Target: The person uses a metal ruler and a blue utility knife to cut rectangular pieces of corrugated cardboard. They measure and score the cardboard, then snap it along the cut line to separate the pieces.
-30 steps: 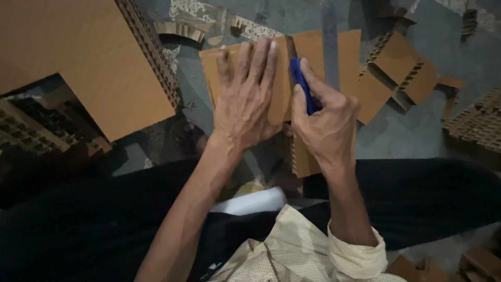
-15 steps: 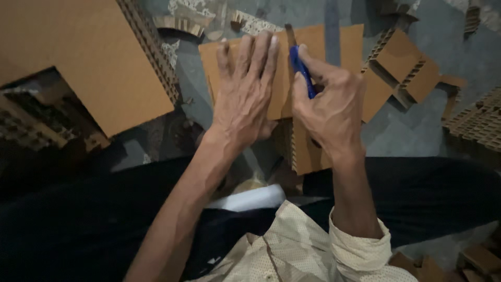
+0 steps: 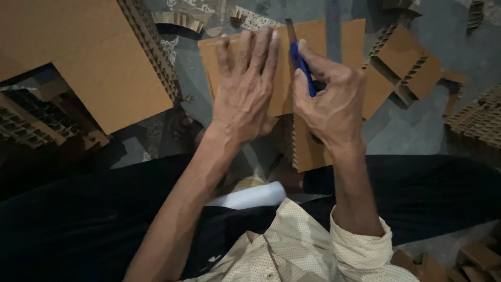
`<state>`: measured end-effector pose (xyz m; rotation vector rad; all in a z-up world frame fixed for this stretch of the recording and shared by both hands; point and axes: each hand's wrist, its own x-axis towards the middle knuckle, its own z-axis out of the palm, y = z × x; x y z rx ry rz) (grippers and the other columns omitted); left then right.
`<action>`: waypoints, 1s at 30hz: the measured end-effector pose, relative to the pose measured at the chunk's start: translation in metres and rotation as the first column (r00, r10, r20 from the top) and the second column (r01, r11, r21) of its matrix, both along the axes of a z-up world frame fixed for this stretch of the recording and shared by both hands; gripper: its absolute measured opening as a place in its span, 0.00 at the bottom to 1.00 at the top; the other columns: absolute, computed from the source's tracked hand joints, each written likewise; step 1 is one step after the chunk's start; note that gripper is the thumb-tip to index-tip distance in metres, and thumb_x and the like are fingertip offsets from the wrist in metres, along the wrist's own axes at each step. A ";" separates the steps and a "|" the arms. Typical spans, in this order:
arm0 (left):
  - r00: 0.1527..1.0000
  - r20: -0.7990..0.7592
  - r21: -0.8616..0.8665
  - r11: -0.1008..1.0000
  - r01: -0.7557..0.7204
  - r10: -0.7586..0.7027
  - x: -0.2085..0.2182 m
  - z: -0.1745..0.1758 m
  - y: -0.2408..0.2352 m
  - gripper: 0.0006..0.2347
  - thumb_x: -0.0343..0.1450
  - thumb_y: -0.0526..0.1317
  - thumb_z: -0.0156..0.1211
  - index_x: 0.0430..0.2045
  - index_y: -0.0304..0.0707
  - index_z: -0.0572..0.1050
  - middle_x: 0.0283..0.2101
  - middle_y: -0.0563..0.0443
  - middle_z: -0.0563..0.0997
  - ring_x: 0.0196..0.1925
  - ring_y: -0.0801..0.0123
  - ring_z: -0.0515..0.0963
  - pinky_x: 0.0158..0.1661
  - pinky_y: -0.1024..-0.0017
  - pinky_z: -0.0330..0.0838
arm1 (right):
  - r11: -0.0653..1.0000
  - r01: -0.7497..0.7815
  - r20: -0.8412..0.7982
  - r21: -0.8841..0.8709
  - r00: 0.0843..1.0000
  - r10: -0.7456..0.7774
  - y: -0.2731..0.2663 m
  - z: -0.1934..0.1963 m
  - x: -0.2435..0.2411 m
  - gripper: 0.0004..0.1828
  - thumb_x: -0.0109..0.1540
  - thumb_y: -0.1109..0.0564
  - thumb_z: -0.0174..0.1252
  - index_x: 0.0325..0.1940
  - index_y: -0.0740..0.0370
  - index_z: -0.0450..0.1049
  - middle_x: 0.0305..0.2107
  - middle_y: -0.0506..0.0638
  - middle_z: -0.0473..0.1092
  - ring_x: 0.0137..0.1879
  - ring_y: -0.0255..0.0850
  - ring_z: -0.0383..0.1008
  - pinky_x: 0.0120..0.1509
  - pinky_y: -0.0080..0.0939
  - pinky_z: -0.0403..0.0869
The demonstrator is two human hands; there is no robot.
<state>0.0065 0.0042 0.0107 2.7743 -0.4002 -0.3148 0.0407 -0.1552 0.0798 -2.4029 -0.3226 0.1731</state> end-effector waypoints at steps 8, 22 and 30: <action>0.999 0.045 -0.027 0.999 -0.019 0.020 0.000 -0.006 -0.002 0.61 0.48 0.53 0.78 0.76 0.26 0.46 0.78 0.33 0.46 0.80 0.40 0.43 0.74 0.40 0.27 | 0.999 -0.014 0.001 -0.041 1.000 0.014 0.010 0.007 0.000 0.22 0.65 0.64 0.56 0.64 0.74 0.73 0.39 0.64 0.80 0.37 0.42 0.84 0.40 0.37 0.81; 0.999 0.011 -0.045 0.998 -0.031 0.032 0.000 -0.001 -0.003 0.63 0.46 0.55 0.80 0.75 0.25 0.45 0.78 0.31 0.46 0.80 0.40 0.43 0.72 0.40 0.23 | 0.971 -0.002 -0.064 -0.237 0.998 -0.013 0.003 0.035 -0.056 0.21 0.61 0.64 0.57 0.59 0.70 0.77 0.30 0.67 0.76 0.31 0.52 0.80 0.45 0.48 0.77; 0.999 0.010 -0.062 0.997 -0.045 0.046 -0.001 -0.004 -0.005 0.64 0.46 0.55 0.81 0.75 0.25 0.44 0.78 0.30 0.45 0.80 0.41 0.40 0.72 0.41 0.22 | 0.966 0.045 -0.139 -0.254 0.987 -0.082 -0.005 0.040 -0.090 0.22 0.62 0.64 0.58 0.61 0.69 0.75 0.28 0.66 0.76 0.28 0.48 0.79 0.35 0.45 0.76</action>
